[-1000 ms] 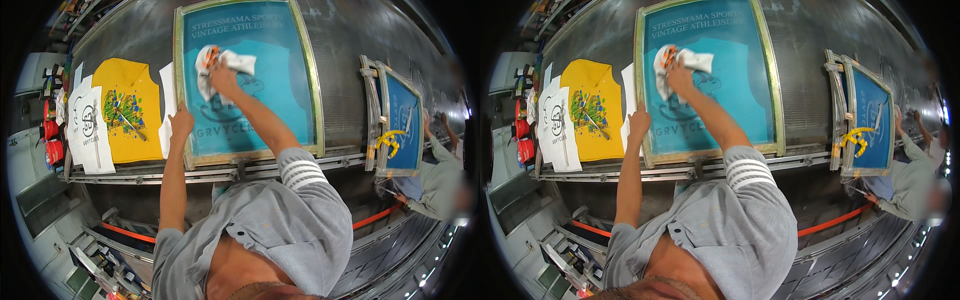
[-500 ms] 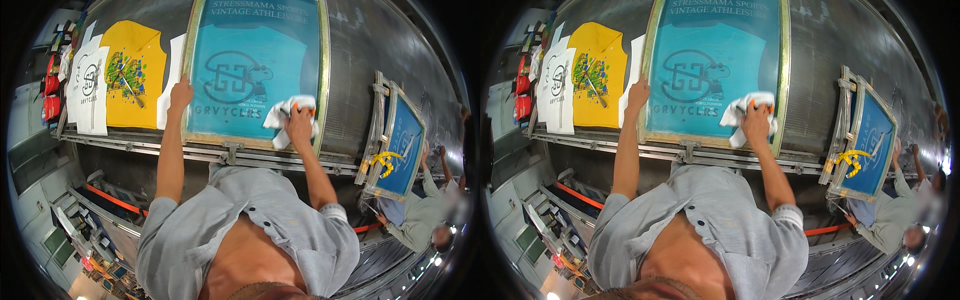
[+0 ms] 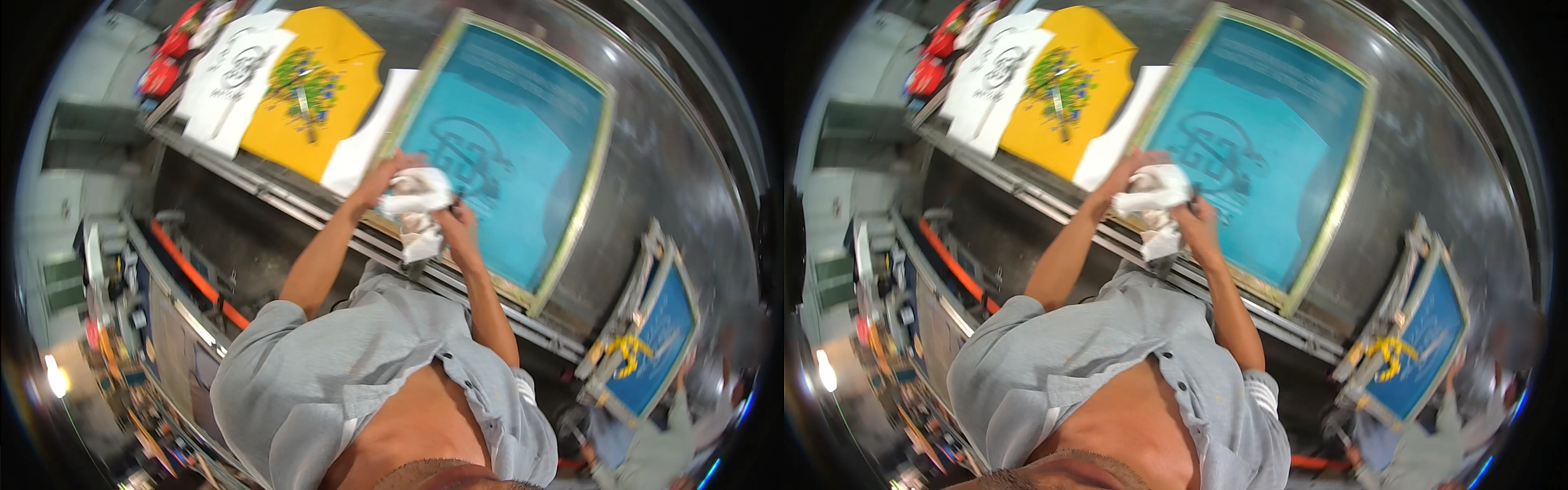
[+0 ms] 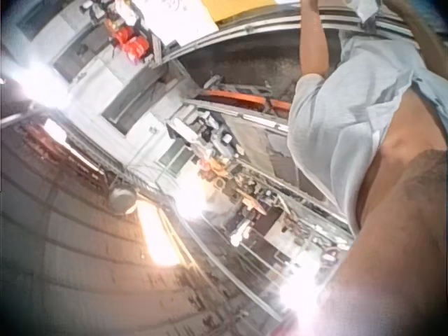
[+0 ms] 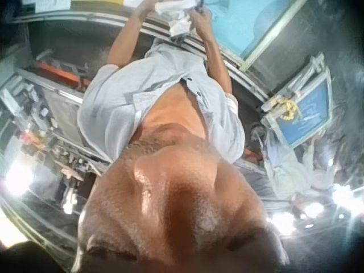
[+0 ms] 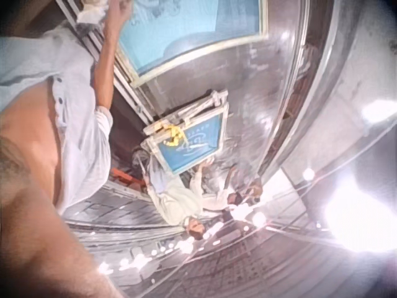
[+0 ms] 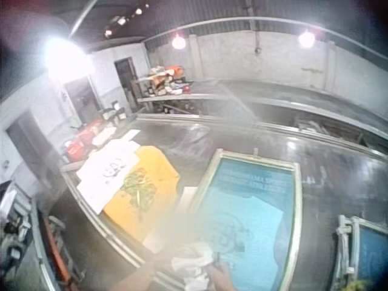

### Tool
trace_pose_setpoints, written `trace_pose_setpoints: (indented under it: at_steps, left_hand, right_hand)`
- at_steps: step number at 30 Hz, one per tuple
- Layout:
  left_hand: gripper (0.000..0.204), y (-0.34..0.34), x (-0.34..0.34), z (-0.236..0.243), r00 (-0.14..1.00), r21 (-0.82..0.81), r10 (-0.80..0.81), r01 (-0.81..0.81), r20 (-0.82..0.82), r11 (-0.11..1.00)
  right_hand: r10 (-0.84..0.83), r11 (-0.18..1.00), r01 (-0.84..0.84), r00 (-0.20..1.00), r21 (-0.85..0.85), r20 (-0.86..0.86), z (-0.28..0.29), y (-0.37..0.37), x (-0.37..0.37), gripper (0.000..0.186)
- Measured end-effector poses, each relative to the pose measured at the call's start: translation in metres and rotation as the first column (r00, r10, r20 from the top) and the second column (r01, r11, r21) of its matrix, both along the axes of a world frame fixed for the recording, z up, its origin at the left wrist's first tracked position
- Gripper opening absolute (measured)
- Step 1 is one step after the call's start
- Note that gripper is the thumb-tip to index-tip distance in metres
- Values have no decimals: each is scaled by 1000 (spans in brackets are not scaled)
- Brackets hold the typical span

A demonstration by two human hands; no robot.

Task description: The person cleans a screen printing frame with a cloth, then uses a marker and a ruler to draw lines on the screen mesh. They also place a ruler on a white t-shirt and draw lines on it. The person handles the screen frame, a cloth, a marker, a ruler, and a t-shirt.

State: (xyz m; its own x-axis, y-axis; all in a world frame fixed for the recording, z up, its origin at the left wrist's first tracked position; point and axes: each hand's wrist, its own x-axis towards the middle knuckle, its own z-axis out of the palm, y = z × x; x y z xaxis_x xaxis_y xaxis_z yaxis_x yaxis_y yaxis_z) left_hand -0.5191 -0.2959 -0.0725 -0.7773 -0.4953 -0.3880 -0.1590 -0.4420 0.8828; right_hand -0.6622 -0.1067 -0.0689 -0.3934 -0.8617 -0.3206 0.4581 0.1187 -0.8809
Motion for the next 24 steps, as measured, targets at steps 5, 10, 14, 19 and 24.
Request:
trace_pose_setpoints:
  at_steps: [5, 10, 14, 19, 24]
  left_hand:
    - [62, 58, 44, 14, 994, 116, 72, -62, -84, 991]
    - [69, 39, 66, 28, 959, 298, 282, -273, 14, 915]
    - [64, -31, 120, 23, 925, 341, 379, -353, -11, 872]
    - [47, -197, 220, 24, 756, -152, 644, -654, -112, 741]
    - [65, -333, 294, 44, 511, -960, 856, -192, 81, 205]
  right_hand:
    - [91, 994, -72, 961, 81, -262, 24, -14, 22, 17]
    - [139, 989, -137, 990, 57, -37, 5, -33, 38, 24]
    - [30, 993, -39, 997, 109, 76, 53, -65, 54, 40]
    - [-169, 948, 170, 985, 269, -27, 34, -92, 78, 34]
    - [-325, 882, 337, 941, 330, -93, 22, -107, 131, 26]
